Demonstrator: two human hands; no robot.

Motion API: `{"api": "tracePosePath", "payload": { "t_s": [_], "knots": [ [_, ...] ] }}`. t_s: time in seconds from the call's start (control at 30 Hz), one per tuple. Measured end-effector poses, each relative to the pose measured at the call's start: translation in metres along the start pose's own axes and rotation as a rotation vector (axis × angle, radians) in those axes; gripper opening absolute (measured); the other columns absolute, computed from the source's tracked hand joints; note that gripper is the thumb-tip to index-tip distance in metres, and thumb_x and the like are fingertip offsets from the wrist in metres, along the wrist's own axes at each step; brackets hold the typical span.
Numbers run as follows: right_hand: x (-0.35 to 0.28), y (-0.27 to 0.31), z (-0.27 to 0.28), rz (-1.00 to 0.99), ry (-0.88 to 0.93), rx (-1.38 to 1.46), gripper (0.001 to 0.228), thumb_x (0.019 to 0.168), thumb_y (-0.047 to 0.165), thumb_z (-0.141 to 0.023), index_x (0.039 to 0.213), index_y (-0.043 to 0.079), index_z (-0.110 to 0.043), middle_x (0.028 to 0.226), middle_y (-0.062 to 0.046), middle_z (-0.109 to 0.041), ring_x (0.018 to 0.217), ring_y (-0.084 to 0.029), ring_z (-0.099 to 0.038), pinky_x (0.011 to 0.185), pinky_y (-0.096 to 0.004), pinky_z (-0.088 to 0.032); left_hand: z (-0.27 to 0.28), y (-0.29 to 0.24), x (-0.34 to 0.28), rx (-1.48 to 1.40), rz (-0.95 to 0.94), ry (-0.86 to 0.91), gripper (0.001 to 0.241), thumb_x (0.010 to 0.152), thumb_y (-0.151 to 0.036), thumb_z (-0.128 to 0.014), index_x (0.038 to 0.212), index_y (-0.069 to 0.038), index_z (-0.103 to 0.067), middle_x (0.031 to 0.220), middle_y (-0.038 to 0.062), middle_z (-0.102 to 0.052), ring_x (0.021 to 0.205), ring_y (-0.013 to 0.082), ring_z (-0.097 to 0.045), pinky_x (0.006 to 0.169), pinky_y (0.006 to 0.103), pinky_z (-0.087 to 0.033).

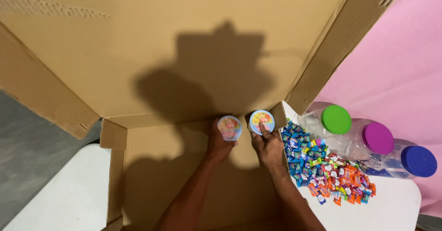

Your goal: The person places stacks of cup noodles into a large cardboard box by hand.

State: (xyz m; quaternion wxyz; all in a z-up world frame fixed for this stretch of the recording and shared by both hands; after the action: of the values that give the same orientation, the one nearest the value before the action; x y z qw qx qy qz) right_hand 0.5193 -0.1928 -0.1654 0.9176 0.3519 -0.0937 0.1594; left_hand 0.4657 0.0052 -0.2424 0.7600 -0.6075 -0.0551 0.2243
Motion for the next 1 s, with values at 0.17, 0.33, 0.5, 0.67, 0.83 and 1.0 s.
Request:
{"api": "tracePosePath", "payload": {
  "t_s": [0.17, 0.33, 0.5, 0.67, 0.83, 1.0],
  "knots": [
    [0.003, 0.001, -0.001, -0.103, 0.065, 0.014, 0.045, 0.089, 0.026, -0.077, 0.131, 0.012, -0.072, 0.105, -0.027, -0.070, 0.090, -0.039, -0.072, 0.079, -0.043, -0.058, -0.010, 0.004, 0.005, -0.058, -0.058, -0.053, 0.108, 0.060, 0.000, -0.091, 0.151, -0.006, -0.033, 0.143, 0.016, -0.053, 0.133, 0.0309, -0.053, 0.112, 0.0404, -0.044],
    [-0.001, 0.002, 0.001, -0.058, 0.014, 0.055, 0.044, 0.088, 0.025, -0.077, 0.130, 0.012, -0.072, 0.103, -0.027, -0.070, 0.092, -0.037, -0.073, 0.080, -0.041, -0.058, -0.013, -0.003, 0.010, -0.136, -0.049, 0.004, 0.110, 0.063, 0.007, -0.087, 0.153, -0.006, -0.026, 0.145, 0.013, -0.050, 0.134, 0.0274, -0.051, 0.111, 0.0391, -0.044],
    [0.002, 0.008, 0.005, -0.091, 0.058, 0.062, 0.044, 0.089, 0.026, -0.076, 0.131, 0.011, -0.071, 0.105, -0.028, -0.071, 0.092, -0.038, -0.072, 0.081, -0.042, -0.057, -0.024, -0.001, 0.008, -0.212, -0.028, 0.033, 0.108, 0.063, 0.008, -0.085, 0.153, -0.007, -0.028, 0.142, 0.013, -0.053, 0.132, 0.0260, -0.054, 0.109, 0.0388, -0.048],
    [0.006, 0.017, 0.009, -0.037, 0.033, -0.007, 0.049, 0.088, 0.035, -0.075, 0.129, 0.008, -0.071, 0.108, -0.031, -0.070, 0.098, -0.041, -0.071, 0.086, -0.044, -0.057, -0.040, 0.006, 0.016, -0.339, -0.129, 0.029, 0.107, 0.060, 0.010, -0.082, 0.152, -0.004, -0.028, 0.141, 0.014, -0.054, 0.131, 0.0276, -0.055, 0.109, 0.0393, -0.049],
    [0.006, 0.014, 0.009, -0.020, 0.208, -0.120, 0.048, 0.103, 0.039, -0.061, 0.142, 0.011, -0.064, 0.123, -0.036, -0.064, 0.110, -0.049, -0.065, 0.095, -0.050, -0.054, -0.028, -0.015, 0.004, -0.119, -0.168, -0.070, 0.113, 0.061, 0.006, -0.088, 0.152, 0.001, -0.022, 0.143, 0.019, -0.047, 0.131, 0.0303, -0.051, 0.113, 0.0419, -0.041],
    [0.012, 0.042, 0.029, -0.094, 0.260, -0.137, 0.062, 0.094, 0.037, -0.064, 0.151, 0.014, -0.055, 0.135, -0.033, -0.057, 0.108, -0.050, -0.064, 0.088, -0.052, -0.054, -0.023, -0.027, -0.006, -0.200, -0.004, -0.045, 0.120, 0.058, -0.001, -0.091, 0.150, -0.001, -0.013, 0.139, 0.018, -0.044, 0.126, 0.0286, -0.052, 0.106, 0.0404, -0.046]
  ]
}}
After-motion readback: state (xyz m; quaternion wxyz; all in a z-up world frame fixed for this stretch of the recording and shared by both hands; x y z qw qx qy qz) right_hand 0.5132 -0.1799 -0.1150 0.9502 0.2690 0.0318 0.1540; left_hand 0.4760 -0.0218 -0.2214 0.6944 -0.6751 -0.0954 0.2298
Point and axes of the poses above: each hand's wrist, its own x-axis towards the middle knuckle, its own z-axis out of the back of the hand, y = z × x, the point moved 5 cm from there along x, towards the middle knuckle
